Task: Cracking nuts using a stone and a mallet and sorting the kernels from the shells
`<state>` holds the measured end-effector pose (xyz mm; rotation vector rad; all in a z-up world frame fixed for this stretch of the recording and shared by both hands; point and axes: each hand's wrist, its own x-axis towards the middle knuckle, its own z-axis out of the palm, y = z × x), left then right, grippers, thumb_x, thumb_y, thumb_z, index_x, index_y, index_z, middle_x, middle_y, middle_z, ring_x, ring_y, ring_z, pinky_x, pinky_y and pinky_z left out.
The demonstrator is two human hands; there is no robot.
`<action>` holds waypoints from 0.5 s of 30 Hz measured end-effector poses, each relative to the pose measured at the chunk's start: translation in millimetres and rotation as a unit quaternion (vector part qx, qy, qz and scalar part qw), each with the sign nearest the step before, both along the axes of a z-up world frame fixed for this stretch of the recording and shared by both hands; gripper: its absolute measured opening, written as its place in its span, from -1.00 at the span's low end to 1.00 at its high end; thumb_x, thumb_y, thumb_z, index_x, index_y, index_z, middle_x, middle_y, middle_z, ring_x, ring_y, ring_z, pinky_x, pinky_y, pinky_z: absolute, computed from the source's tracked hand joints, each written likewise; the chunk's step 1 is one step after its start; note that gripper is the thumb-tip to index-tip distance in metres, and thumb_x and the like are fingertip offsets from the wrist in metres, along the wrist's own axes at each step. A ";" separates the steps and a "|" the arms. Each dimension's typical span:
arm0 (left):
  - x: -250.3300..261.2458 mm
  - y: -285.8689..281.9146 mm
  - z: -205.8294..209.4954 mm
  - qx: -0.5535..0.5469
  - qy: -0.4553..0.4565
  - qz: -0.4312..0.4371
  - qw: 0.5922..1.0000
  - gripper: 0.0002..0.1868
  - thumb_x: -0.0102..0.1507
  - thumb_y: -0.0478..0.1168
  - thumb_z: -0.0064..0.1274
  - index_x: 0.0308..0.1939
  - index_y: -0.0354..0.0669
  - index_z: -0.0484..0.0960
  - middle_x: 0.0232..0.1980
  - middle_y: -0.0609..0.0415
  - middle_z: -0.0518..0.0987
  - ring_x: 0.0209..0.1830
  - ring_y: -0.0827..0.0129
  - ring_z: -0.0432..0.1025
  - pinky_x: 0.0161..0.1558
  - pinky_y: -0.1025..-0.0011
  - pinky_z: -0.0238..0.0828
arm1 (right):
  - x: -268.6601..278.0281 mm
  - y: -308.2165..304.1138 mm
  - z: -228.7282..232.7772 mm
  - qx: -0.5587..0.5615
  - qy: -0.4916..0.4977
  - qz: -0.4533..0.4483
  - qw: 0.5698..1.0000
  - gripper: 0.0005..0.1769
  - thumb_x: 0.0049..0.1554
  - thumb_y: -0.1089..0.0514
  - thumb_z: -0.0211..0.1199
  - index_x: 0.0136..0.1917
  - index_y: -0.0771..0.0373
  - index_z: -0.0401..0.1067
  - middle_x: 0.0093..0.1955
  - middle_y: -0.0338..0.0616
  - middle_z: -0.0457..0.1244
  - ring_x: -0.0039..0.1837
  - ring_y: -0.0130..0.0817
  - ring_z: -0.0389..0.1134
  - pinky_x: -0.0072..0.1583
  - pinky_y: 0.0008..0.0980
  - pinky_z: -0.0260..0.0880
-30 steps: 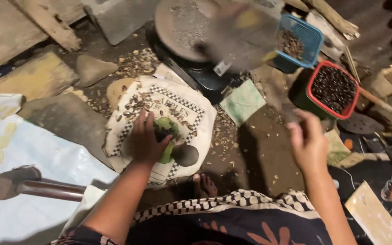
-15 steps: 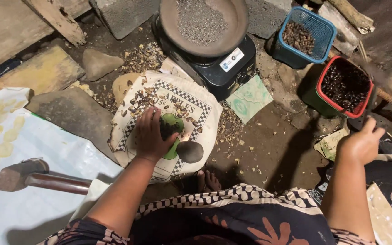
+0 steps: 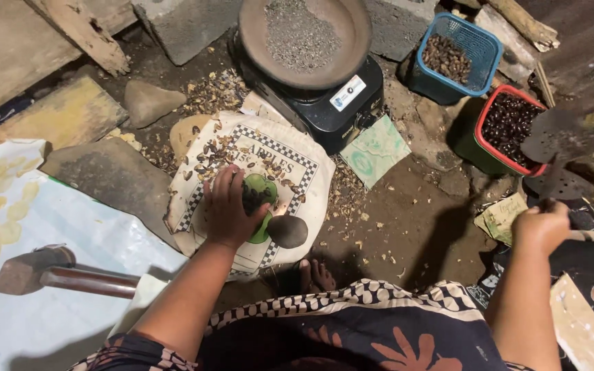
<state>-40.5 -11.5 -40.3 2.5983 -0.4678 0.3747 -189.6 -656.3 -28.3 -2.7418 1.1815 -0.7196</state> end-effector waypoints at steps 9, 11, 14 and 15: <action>1.2 0.5 4.2 0.007 0.024 -0.012 1.000 -0.04 0.05 0.19 0.29 0.35 -0.17 0.22 0.45 -0.16 0.29 0.50 -0.11 0.17 0.43 -0.40 -0.10 | 11.9 -19.0 -31.4 0.284 -0.097 -0.140 0.943 -0.70 0.17 0.15 0.25 0.15 0.26 0.54 -0.25 -0.04 0.36 -0.36 -0.24 0.35 -0.35 -0.30 0.33; 2.2 -2.8 13.1 0.015 0.036 -0.013 0.999 -0.07 0.06 0.21 0.26 0.33 -0.21 0.28 0.43 -0.17 0.31 0.49 -0.09 0.18 0.45 -0.33 -0.12 | 6.3 1.7 -6.2 0.336 -0.122 -0.138 0.924 -0.71 0.17 0.18 0.18 0.16 0.25 0.48 -0.27 -0.07 0.32 -0.38 -0.27 0.29 -0.38 -0.32 0.29; -0.2 -3.7 13.2 0.029 0.054 -0.009 0.998 -0.07 0.06 0.25 0.24 0.32 -0.26 0.34 0.43 -0.20 0.33 0.49 -0.10 0.17 0.49 -0.26 -0.19 | 12.6 -5.2 -8.0 0.396 -0.142 -0.138 0.897 -0.75 0.21 0.15 0.14 0.14 0.23 0.44 -0.29 -0.13 0.28 -0.39 -0.31 0.26 -0.40 -0.33 0.27; 1.4 -3.3 11.4 0.038 0.060 -0.007 0.997 -0.04 0.05 0.26 0.24 0.34 -0.26 0.32 0.43 -0.22 0.33 0.51 -0.12 0.16 0.51 -0.26 -0.23 | 16.8 -13.5 -15.6 0.407 -0.138 -0.147 0.891 -0.78 0.25 0.08 0.18 0.11 0.21 0.46 -0.29 -0.16 0.29 -0.38 -0.32 0.27 -0.39 -0.31 0.30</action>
